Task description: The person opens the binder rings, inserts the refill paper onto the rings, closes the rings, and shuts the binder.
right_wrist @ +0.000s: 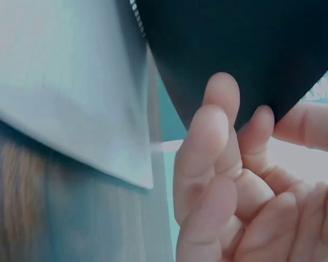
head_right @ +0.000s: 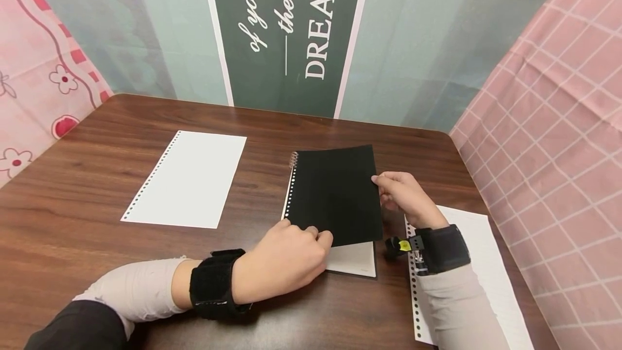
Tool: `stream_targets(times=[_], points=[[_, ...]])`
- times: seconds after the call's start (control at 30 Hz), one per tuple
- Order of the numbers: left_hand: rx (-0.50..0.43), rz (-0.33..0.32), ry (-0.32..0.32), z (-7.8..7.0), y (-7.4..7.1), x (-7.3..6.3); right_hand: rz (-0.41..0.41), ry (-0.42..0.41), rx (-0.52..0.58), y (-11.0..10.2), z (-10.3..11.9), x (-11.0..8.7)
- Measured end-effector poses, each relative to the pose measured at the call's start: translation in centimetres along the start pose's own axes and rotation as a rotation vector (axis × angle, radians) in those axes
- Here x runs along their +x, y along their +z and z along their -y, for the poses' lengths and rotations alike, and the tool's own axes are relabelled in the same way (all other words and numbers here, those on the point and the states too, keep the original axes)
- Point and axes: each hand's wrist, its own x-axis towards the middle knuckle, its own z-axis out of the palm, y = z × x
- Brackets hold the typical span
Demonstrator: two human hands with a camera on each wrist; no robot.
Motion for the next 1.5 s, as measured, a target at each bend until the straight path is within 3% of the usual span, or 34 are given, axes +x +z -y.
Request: stream_targets(times=[0.2,0.6,0.9,1.17,1.5], points=[[-0.01,-0.057,-0.004,0.1,0.0,0.1,-0.032,-0.046,0.077,0.6,0.8,-0.4],[-0.043,-0.18,-0.005,1.1,-0.7,1.4,0.023,-0.152,0.251,1.4,2.4,-2.0],[-0.024,-0.311,-0.037,1.6,-1.2,1.7,0.122,-0.299,0.381,2.5,3.4,-2.3],[-0.024,-0.363,-0.068,2.4,-1.7,1.8,0.203,-0.367,0.324,3.2,4.1,-2.5],[-0.023,-0.336,-0.131,3.3,-2.8,1.7,0.335,-0.485,0.262,4.9,3.4,-2.0]])
